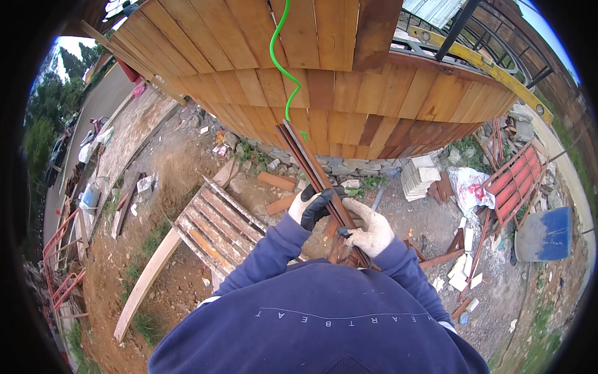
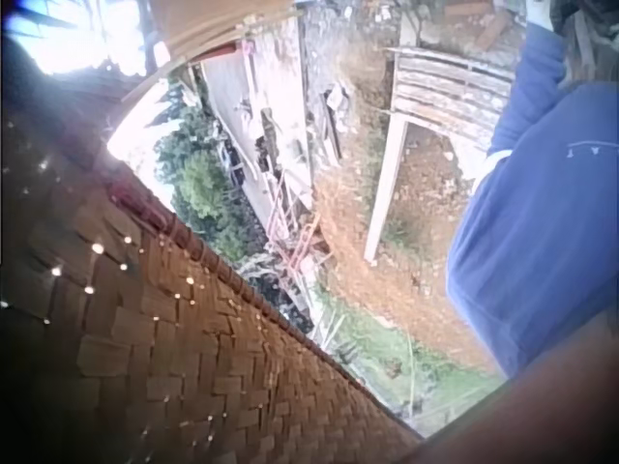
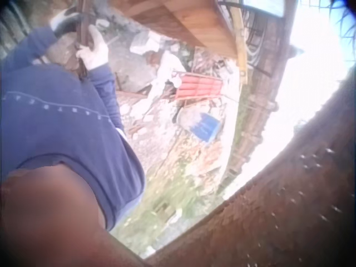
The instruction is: The person installs wooden planks onto a curved wooden wall structure. They use a pneumatic nail gun to secure the planks, frequently checking alignment with a yellow spirit level. The person also reloads the nail gun with a strip of nails during the process.
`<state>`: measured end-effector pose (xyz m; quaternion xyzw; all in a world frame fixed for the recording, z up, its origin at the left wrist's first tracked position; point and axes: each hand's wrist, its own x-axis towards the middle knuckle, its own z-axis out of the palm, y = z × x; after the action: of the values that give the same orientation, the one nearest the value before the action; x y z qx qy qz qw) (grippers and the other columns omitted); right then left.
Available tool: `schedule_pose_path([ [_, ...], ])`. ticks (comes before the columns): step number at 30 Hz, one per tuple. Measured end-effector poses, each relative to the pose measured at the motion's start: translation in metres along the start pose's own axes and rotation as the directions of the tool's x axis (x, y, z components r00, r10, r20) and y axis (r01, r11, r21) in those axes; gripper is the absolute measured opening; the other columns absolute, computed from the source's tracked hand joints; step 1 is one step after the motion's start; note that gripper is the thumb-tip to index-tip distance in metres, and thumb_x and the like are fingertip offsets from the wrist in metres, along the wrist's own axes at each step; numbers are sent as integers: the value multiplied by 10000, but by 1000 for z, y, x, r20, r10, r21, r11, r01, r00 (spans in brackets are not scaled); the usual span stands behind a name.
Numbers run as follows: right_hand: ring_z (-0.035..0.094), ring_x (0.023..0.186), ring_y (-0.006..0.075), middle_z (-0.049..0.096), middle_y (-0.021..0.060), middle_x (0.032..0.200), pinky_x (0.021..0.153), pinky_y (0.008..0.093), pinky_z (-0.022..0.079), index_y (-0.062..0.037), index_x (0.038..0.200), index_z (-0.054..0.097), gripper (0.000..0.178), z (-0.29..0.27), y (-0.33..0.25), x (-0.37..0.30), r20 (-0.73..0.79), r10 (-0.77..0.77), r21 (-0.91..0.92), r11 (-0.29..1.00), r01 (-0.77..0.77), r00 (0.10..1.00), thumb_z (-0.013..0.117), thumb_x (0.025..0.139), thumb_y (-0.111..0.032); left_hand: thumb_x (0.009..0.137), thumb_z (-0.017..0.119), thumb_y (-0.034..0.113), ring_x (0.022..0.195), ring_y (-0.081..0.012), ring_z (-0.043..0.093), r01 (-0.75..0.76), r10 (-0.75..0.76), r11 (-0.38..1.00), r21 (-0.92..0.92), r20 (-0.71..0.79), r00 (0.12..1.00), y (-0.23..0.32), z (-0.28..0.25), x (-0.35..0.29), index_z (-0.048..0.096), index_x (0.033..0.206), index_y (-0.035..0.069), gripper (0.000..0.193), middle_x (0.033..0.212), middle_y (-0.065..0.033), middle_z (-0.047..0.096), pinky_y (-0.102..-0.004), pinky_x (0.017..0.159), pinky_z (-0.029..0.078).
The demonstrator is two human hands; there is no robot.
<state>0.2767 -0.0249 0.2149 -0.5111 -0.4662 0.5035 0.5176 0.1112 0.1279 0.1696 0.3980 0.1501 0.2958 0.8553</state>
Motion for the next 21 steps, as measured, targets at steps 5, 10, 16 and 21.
schedule_pose_path([
  [5,585,1244,243,541,179,1420,1045,359,493,54,1492,400,886,10,-1,3,20,-22,-47,999,23,1000,828,738,-127,1020,552,69,1134,-226,660,-36,38,993,-112,17,999,10,-2,-12,569,1306,-34,304,1236,-149,663,-319,962,562],
  [10,580,1264,283,555,193,1395,1067,397,475,24,1503,396,981,5,-7,6,-36,-164,-365,920,139,986,878,703,-278,878,760,47,1088,-153,631,-148,146,975,168,26,989,17,3,-21,564,1315,1,481,1176,-77,665,-299,965,523],
  [16,501,1376,323,467,235,1504,1133,410,396,37,1561,264,1302,23,-95,23,-26,-551,-455,749,481,834,926,611,-559,728,891,129,1224,-191,603,-323,83,617,717,349,933,16,10,-36,439,1437,8,849,1351,-109,599,-346,1044,494],
  [21,584,1280,305,590,191,1360,1097,404,437,38,1463,419,1167,32,-110,4,42,-442,-533,749,394,896,948,570,-494,638,961,231,1298,-253,542,-334,104,759,559,402,910,45,44,-47,395,1472,4,1033,1430,-153,511,-395,1107,439],
])
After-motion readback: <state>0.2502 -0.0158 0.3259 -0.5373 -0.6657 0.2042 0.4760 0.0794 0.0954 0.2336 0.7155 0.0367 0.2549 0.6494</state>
